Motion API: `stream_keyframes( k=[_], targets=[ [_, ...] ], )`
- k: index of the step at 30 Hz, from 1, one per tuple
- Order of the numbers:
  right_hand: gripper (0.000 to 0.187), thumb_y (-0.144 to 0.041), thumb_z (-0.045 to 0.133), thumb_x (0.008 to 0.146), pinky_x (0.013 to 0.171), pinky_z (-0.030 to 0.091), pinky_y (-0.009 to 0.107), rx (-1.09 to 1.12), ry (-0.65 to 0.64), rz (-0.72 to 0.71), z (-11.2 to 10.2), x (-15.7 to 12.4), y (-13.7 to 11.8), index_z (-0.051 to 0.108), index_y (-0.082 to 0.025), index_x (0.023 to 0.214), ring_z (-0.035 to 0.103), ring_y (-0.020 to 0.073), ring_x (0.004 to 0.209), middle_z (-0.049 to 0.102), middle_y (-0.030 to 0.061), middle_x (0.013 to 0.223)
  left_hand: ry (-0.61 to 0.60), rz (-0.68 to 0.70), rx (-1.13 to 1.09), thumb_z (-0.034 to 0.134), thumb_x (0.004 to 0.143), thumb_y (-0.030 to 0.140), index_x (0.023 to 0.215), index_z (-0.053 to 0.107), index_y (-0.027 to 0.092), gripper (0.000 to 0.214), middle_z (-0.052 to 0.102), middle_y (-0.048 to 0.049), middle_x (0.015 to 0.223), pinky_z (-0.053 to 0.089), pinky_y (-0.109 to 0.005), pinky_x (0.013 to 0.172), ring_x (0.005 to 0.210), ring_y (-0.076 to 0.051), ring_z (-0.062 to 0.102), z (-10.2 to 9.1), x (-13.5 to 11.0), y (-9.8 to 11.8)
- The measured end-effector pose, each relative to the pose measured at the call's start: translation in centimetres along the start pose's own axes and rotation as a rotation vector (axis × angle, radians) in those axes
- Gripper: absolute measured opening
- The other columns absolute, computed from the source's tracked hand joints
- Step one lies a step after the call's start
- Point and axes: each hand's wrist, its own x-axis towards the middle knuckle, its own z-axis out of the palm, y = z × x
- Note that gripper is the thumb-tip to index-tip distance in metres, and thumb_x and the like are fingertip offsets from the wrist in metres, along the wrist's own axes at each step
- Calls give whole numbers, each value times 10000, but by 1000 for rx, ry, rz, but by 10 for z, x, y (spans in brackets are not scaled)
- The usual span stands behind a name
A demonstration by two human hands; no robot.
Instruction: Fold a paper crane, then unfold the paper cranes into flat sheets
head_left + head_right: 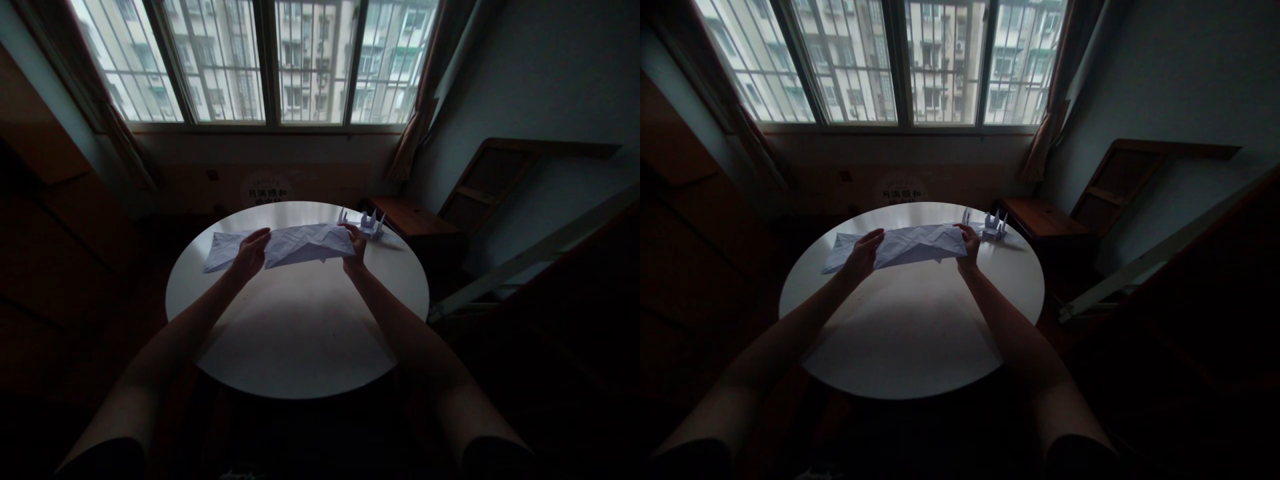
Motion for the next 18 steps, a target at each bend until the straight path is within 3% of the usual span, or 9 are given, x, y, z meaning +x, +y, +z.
stream_keyframes(
  k=[7,12,18],
  targets=[
    [308,-387,689,669,588,484,285,11,-123,65,0,-1,-3,644,-209,915,637,185,691,703,27,781,-72,-82,77,732,653,211,1051,696,143,406,731,-42,828,530,-250,594,719,-182,684,1,-8,14],
    [320,-436,735,652,742,507,327,118,-220,99,2,-3,-5,678,-226,886,655,212,848,715,28,892,-130,-119,132,749,667,254,1059,707,136,412,742,-66,906,545,-266,598,730,-198,691,3,-12,16],
    [538,-718,514,778,748,529,392,270,-360,461,2,0,-12,685,-251,983,669,241,866,716,34,864,-230,-152,91,832,509,120,938,739,140,440,746,-60,859,557,-244,632,688,-168,687,-2,-11,13]
  ],
)
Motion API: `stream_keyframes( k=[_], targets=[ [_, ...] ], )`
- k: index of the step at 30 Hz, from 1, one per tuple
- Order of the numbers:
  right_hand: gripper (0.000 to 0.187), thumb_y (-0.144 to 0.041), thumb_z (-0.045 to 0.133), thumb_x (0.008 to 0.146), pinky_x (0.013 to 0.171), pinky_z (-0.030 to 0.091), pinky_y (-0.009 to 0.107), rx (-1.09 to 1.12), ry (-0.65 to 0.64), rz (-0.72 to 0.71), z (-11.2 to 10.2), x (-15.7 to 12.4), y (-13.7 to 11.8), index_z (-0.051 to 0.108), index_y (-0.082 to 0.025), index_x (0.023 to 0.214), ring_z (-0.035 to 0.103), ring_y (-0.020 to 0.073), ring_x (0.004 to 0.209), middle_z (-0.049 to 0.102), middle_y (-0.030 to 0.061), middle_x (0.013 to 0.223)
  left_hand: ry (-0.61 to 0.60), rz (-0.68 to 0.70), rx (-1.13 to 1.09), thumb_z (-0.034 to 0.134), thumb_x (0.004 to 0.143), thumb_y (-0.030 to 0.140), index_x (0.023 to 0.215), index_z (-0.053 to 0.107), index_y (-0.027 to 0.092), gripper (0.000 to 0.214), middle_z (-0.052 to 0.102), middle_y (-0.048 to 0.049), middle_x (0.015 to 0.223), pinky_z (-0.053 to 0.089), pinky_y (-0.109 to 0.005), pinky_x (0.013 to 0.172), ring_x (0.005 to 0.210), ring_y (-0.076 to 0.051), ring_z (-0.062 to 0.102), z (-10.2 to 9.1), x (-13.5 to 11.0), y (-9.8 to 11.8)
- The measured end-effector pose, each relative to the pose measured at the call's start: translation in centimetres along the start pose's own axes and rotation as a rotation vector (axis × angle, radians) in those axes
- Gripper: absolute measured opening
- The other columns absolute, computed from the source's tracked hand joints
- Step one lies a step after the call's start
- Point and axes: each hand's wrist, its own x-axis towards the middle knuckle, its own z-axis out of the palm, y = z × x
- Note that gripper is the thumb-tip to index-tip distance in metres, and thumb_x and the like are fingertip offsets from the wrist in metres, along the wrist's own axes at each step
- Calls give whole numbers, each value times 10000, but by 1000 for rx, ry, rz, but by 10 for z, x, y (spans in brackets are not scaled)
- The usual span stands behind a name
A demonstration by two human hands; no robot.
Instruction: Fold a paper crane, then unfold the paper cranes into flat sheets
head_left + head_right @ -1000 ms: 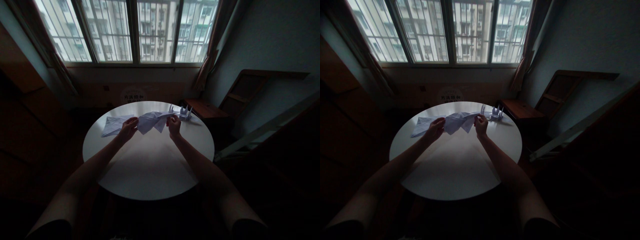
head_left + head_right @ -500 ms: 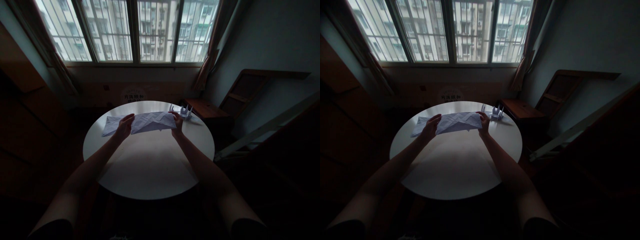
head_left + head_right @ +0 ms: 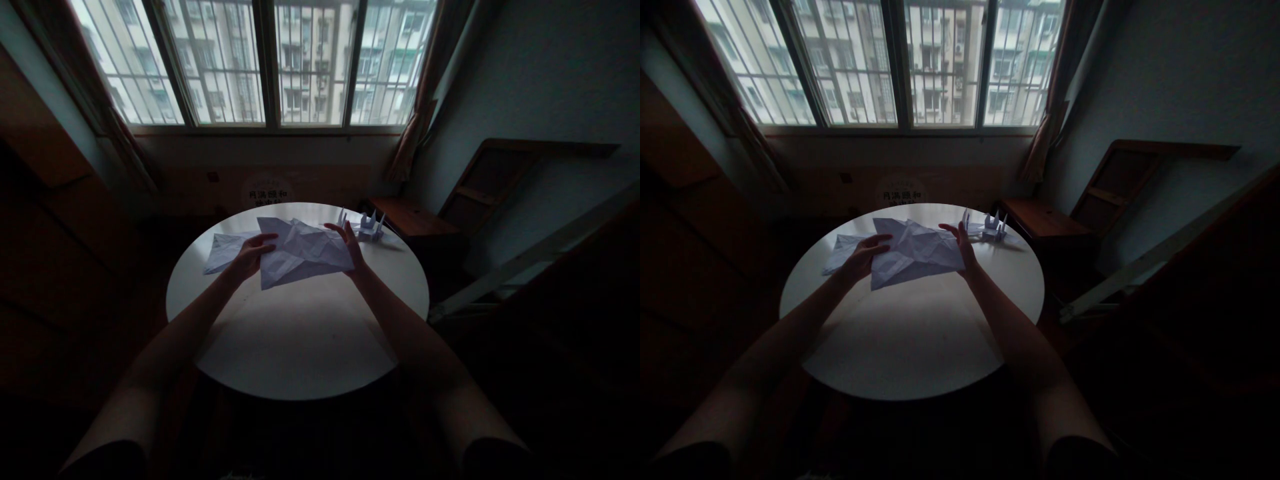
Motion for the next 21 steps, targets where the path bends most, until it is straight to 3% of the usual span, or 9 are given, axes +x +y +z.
stream_keyframes(
  k=[3,7,10,14,21],
  targets=[
    [557,-712,544,758,729,538,400,3,-67,144,3,-2,-2,695,-228,990,673,241,849,722,37,900,-106,-42,24,834,492,102,942,748,137,459,748,-86,929,565,-257,649,747,-194,701,-2,-3,1],
    [389,-462,750,656,716,526,332,-59,7,90,4,-2,2,722,-206,947,660,196,792,732,39,879,-185,-44,40,816,510,101,1037,736,132,534,740,-119,993,575,-296,710,864,-246,705,-5,-4,2],
    [377,-347,757,620,721,517,328,-104,114,-11,-2,1,6,729,-207,969,645,176,747,726,25,812,-150,7,27,790,519,105,1065,727,139,551,741,-114,989,576,-318,732,873,-252,701,-9,0,1],
    [392,-314,711,629,759,521,341,-140,183,-112,-10,9,11,722,-219,1009,644,171,791,734,29,887,-64,68,40,755,510,110,1060,726,149,553,738,-92,989,566,-305,696,809,-224,687,-13,5,-1],
    [524,-351,684,644,673,517,299,-249,163,-147,-15,15,19,636,-260,1158,640,145,794,659,50,1150,19,130,140,720,498,160,1072,719,137,574,727,-86,897,521,-284,666,717,-186,650,-21,12,-1]
  ],
)
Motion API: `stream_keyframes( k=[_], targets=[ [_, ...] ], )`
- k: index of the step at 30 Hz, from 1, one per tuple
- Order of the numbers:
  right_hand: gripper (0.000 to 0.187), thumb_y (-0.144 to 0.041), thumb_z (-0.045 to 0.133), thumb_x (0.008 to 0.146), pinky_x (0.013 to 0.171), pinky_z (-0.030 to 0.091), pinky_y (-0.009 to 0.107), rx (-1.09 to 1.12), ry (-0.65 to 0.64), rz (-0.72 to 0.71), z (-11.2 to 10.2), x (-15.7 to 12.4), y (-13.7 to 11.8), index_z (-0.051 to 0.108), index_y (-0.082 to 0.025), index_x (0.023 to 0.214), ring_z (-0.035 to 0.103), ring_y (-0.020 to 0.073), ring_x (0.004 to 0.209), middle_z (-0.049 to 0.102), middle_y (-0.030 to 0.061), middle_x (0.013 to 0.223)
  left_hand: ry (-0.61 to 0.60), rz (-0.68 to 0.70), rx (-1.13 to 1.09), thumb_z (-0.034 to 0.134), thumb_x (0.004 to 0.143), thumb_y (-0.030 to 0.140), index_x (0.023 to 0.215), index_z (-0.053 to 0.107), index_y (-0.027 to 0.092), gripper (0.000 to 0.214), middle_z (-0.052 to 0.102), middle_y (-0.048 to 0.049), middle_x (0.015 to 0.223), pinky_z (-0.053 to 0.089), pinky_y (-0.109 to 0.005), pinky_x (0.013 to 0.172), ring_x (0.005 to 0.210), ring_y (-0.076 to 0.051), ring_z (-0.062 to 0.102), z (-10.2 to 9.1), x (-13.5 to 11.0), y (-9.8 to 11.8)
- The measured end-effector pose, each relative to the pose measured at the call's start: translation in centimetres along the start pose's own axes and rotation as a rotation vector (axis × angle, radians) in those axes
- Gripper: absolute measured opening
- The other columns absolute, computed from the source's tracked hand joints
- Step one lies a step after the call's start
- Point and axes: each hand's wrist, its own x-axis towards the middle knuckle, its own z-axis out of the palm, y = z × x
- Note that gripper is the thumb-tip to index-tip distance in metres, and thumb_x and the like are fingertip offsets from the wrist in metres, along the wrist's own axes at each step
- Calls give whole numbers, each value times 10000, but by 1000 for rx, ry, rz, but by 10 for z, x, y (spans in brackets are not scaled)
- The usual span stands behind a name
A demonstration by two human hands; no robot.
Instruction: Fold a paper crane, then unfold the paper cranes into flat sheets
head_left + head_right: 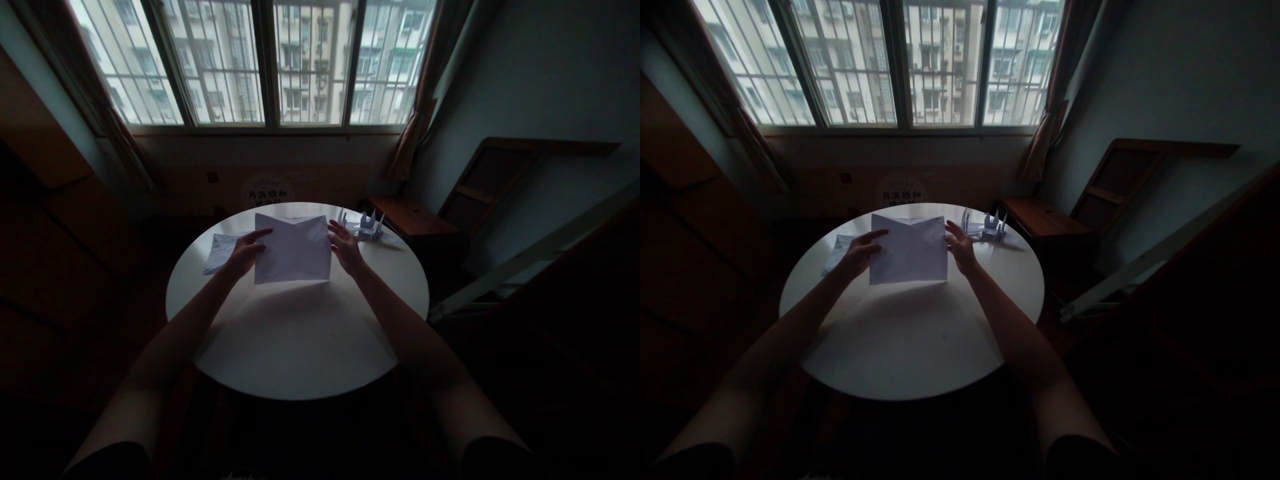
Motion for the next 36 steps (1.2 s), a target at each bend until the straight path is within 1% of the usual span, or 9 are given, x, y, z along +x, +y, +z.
stream_keyframes(
  k=[6,9,12,14,19,21,25,29,36],
  targets=[
    [510,-333,619,654,636,501,291,-267,163,69,-16,10,8,637,-194,1145,626,137,723,625,85,1136,339,167,655,608,620,213,1065,716,142,463,669,-58,847,500,-300,687,717,-181,600,-63,22,11],
    [447,-262,564,663,750,511,347,-471,290,-61,-32,20,7,675,-143,1079,616,195,847,654,108,1078,450,131,1010,652,647,219,1016,718,160,380,614,-114,1094,492,-386,868,1026,-278,568,-91,24,13],
    [415,-199,511,693,894,471,391,-722,417,-173,-51,27,3,698,-110,1053,569,240,1011,655,145,1075,618,104,1280,728,664,285,1054,702,215,397,420,-142,1386,403,-543,988,1262,-398,391,-97,20,8],
    [422,-180,509,715,983,418,431,-892,515,-151,-62,30,1,697,-114,1087,521,255,1105,615,163,1143,541,138,1364,705,727,333,1110,684,231,396,357,-136,1448,360,-570,1024,1303,-408,353,-89,18,0],
    [408,-220,543,760,1041,338,514,-1120,633,-96,-80,32,7,691,-172,1137,425,308,1256,480,172,1337,42,268,1456,519,886,434,1350,537,212,515,339,-129,1526,181,-500,1149,1438,-332,212,-60,20,-30],
    [420,-240,542,772,1044,328,524,-1160,615,-86,-85,31,12,676,-185,1166,404,309,1281,450,166,1372,-124,173,1495,451,918,459,1441,428,203,583,268,-141,1570,103,-570,1141,1469,-346,118,-55,21,-41],
    [486,-271,545,791,1051,333,519,-1172,577,-16,-89,30,22,618,-184,1263,382,312,1304,392,170,1429,-312,6,1496,380,935,517,1448,413,238,585,320,-147,1549,108,-630,1113,1448,-348,221,-57,22,-50],
    [548,-325,560,801,1024,376,526,-1168,561,58,-89,29,23,560,-226,1340,410,342,1274,348,158,1462,-321,15,1504,377,942,514,1410,464,243,547,330,-146,1543,131,-644,1106,1444,-345,233,-59,21,-48],
    [684,-408,570,791,1031,365,532,-1252,510,163,-87,36,20,440,-202,1431,390,383,1291,301,156,1516,-190,247,1410,481,917,451,1201,663,247,394,476,-112,1457,164,-592,1130,1420,-344,283,-51,16,-47]
  ],
)
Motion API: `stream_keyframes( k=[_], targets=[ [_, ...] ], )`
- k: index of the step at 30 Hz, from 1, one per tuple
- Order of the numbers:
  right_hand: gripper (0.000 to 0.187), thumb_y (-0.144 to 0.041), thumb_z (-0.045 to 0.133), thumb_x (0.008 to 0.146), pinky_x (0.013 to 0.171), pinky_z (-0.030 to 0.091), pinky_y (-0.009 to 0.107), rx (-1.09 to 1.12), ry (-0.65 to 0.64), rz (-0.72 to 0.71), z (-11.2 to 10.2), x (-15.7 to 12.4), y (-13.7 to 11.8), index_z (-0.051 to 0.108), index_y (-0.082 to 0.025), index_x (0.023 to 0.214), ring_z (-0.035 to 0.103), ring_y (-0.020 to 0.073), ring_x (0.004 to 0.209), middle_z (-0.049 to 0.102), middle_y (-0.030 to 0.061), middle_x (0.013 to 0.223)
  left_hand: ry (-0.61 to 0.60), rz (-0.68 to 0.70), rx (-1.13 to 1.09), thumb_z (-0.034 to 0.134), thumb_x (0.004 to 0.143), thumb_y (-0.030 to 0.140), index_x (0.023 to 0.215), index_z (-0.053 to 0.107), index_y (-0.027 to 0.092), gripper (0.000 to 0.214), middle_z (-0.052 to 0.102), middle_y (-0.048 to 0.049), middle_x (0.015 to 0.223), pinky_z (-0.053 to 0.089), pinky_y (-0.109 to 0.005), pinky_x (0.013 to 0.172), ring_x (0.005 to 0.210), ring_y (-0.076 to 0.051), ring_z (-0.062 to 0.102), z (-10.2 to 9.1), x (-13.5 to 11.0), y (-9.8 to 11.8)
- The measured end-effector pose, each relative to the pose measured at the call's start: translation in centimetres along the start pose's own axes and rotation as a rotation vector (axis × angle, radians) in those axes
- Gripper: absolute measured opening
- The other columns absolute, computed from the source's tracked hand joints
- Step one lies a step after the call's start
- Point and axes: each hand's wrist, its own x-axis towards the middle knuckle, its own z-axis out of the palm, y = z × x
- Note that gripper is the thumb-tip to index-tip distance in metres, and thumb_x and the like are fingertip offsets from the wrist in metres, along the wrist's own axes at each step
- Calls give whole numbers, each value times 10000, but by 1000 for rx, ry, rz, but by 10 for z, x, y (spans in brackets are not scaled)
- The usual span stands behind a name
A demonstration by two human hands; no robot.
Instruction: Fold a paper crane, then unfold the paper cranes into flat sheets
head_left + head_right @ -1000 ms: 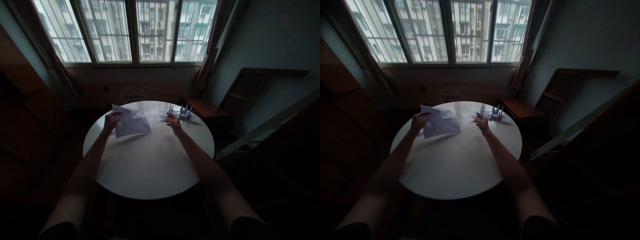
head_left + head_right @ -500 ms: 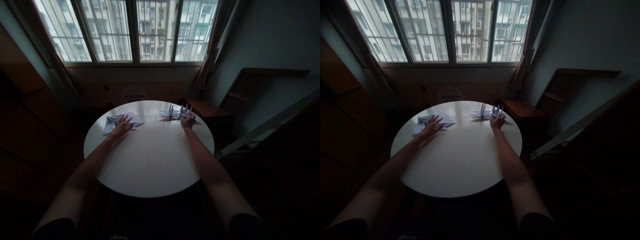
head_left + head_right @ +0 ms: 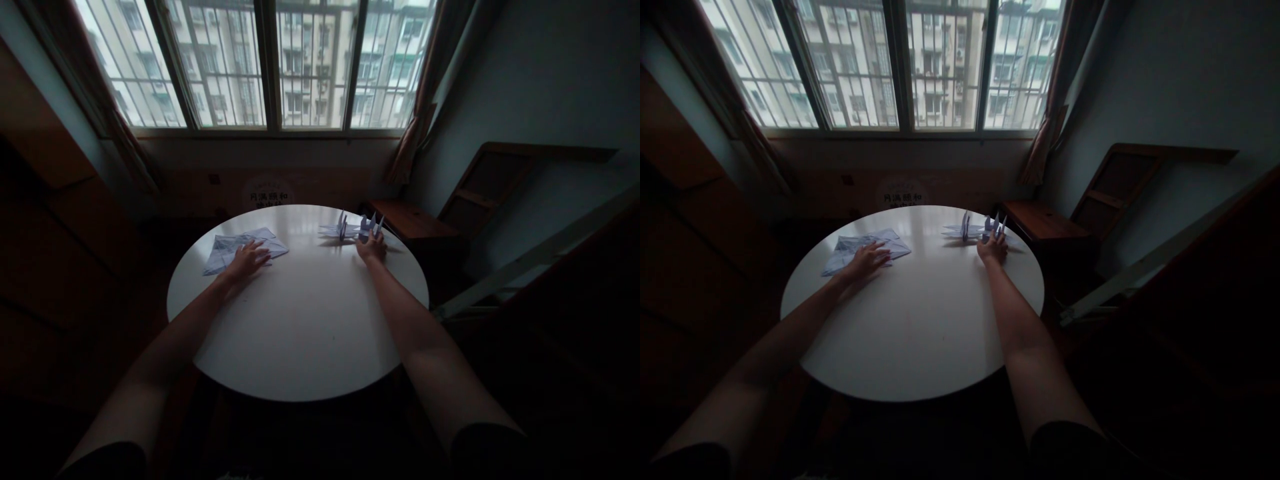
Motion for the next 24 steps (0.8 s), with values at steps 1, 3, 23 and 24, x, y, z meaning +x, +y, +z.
stream_keyframes(
  k=[1,3,23,24],
  targets=[
    [711,-398,566,787,1028,369,531,5,16,-1,1,0,0,411,-176,1445,397,381,1285,314,171,1509,10,17,-31,498,909,445,1172,681,239,381,506,-119,1429,175,-586,1130,1410,-347,304,0,1,2],
    [740,-368,548,783,1016,379,533,40,71,11,1,-2,0,363,-132,1460,413,377,1275,333,202,1496,32,56,-114,549,879,434,1115,711,223,355,570,-133,1359,210,-557,1130,1381,-347,356,-1,2,5],
    [392,-451,575,738,677,511,292,1178,-385,-249,-19,-103,-103,710,-203,1011,655,178,783,713,33,796,-134,-223,-1492,864,638,269,1332,511,161,786,713,-160,1057,549,-395,814,922,-253,698,-38,2,127],
    [388,-458,596,726,661,509,291,1167,-433,-265,-17,-111,-103,716,-203,992,656,178,763,710,29,765,-98,-228,-1512,872,625,271,1290,549,152,749,721,-147,1020,550,-384,820,911,-244,698,-35,2,129]
  ],
)
